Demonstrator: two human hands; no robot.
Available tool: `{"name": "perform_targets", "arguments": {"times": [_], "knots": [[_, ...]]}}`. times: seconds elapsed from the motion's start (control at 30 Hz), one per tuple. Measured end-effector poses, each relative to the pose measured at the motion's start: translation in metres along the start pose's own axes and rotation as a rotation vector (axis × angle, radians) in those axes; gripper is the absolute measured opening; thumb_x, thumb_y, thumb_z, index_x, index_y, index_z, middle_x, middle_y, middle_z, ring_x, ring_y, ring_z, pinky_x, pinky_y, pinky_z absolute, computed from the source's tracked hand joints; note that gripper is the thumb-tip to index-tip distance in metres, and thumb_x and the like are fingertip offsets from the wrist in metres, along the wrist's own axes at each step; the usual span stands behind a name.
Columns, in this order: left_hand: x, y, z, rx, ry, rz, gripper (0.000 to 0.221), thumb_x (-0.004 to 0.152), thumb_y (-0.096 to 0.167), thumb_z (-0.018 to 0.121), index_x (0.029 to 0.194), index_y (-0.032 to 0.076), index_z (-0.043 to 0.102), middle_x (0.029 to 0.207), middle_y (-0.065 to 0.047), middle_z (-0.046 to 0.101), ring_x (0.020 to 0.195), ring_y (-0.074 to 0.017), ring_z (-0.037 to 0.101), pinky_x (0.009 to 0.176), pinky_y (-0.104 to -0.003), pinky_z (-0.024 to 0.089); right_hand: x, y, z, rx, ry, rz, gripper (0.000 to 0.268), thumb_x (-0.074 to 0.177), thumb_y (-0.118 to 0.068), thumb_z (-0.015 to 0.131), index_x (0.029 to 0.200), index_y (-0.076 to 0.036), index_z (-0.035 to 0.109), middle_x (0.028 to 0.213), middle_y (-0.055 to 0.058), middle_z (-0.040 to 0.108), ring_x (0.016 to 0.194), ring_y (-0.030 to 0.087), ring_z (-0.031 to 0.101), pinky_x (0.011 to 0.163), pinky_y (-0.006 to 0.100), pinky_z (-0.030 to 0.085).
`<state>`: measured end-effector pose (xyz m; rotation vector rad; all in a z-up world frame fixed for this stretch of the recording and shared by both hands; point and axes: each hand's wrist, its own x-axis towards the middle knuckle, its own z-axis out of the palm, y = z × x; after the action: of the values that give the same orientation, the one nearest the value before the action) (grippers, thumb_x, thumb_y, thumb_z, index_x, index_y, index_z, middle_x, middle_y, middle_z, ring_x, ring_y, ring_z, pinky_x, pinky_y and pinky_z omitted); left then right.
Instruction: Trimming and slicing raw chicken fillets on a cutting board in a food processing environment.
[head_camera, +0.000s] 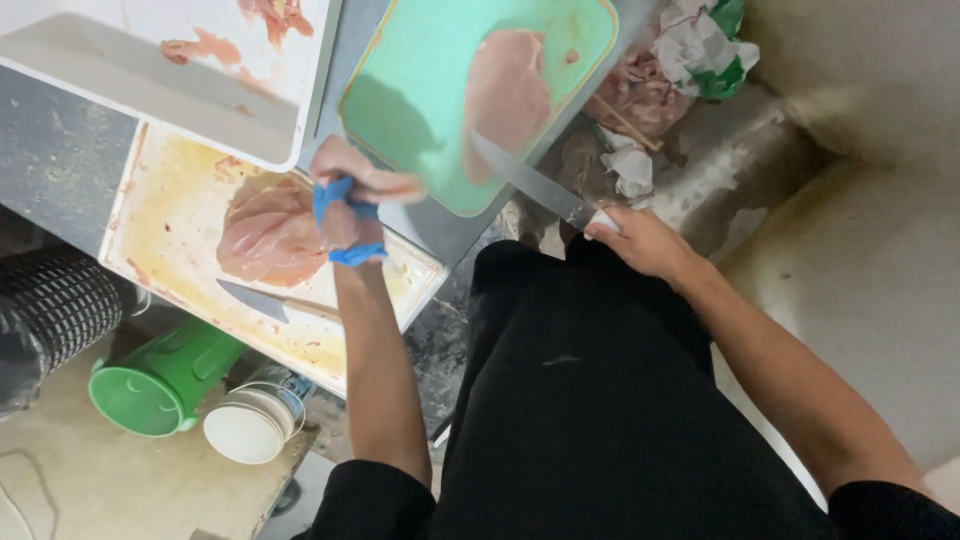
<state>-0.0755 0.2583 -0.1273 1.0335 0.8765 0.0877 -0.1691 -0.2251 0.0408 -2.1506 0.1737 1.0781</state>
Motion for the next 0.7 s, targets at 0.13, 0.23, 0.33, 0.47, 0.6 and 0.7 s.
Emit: {"name": "perform_targets", "arguments": {"times": [0.13, 0.23, 0.33, 0.47, 0.6, 0.7], "knots": [[-0.048, 0.074, -0.05, -0.152, 0.115, 0.217, 0.03, 0.076, -0.013, 0.064, 0.1, 0.004, 0.073, 0.093, -0.015, 0.071, 0.089, -0.0339, 0.071, 0.085, -0.053, 0.065, -0.006, -0.019, 0.009, -0.043, -0.062, -0.04, 0.047, 0.101, -0.056, 0.059, 0.093, -0.01, 0.061, 0.087, 0.03, 0.071, 0.097, 0.05, 0.071, 0.085, 0.056, 0.054], [-0.12, 0.177, -0.023, -0.081, 0.213, 0.48, 0.033, 0.077, -0.012, 0.067, 0.104, 0.006, 0.075, 0.098, -0.015, 0.073, 0.092, -0.0309, 0.071, 0.09, -0.052, 0.065, 0.0, -0.02, 0.016, -0.056, -0.097, -0.088, 0.046, 0.102, -0.053, 0.058, 0.095, -0.008, 0.06, 0.09, 0.034, 0.07, 0.1, 0.054, 0.068, 0.087, 0.059, 0.053], [-0.115, 0.219, -0.081, 0.168, 0.346, 0.729, 0.029, 0.082, -0.007, 0.076, 0.107, 0.009, 0.078, 0.099, -0.014, 0.075, 0.092, -0.0238, 0.068, 0.092, -0.046, 0.064, 0.004, -0.026, 0.024, -0.089, -0.118, -0.118, 0.045, 0.102, -0.052, 0.058, 0.098, -0.007, 0.061, 0.092, 0.036, 0.07, 0.103, 0.057, 0.067, 0.091, 0.061, 0.052], [-0.067, 0.169, -0.144, 0.823, 0.365, 1.048, 0.028, 0.092, 0.0, 0.08, 0.119, 0.008, 0.076, 0.139, -0.019, 0.063, 0.139, -0.0352, 0.052, 0.116, -0.051, 0.047, 0.013, -0.01, 0.016, -0.173, -0.09, -0.058, 0.049, 0.105, -0.058, 0.055, 0.1, -0.01, 0.063, 0.089, 0.033, 0.072, 0.101, 0.055, 0.068, 0.089, 0.06, 0.053], [-0.134, 0.128, -0.067, 1.512, 0.042, 0.667, 0.082, 0.084, 0.02, 0.087, 0.157, 0.031, 0.052, 0.168, -0.014, 0.035, 0.154, -0.0443, 0.032, 0.129, -0.057, 0.034, 0.008, -0.02, -0.001, -0.177, -0.058, -0.017, 0.047, 0.105, -0.06, 0.054, 0.102, -0.015, 0.066, 0.087, 0.03, 0.074, 0.104, 0.052, 0.069, 0.093, 0.057, 0.054], [-0.149, 0.081, -0.039, 1.657, 0.106, 0.809, 0.081, 0.081, 0.027, 0.086, 0.155, 0.035, 0.053, 0.171, -0.004, 0.032, 0.158, -0.036, 0.027, 0.127, -0.056, 0.027, 0.0, -0.016, -0.011, -0.095, -0.004, 0.042, 0.049, 0.107, -0.052, 0.054, 0.103, -0.004, 0.061, 0.091, 0.038, 0.072, 0.103, 0.059, 0.066, 0.091, 0.064, 0.051]]}}
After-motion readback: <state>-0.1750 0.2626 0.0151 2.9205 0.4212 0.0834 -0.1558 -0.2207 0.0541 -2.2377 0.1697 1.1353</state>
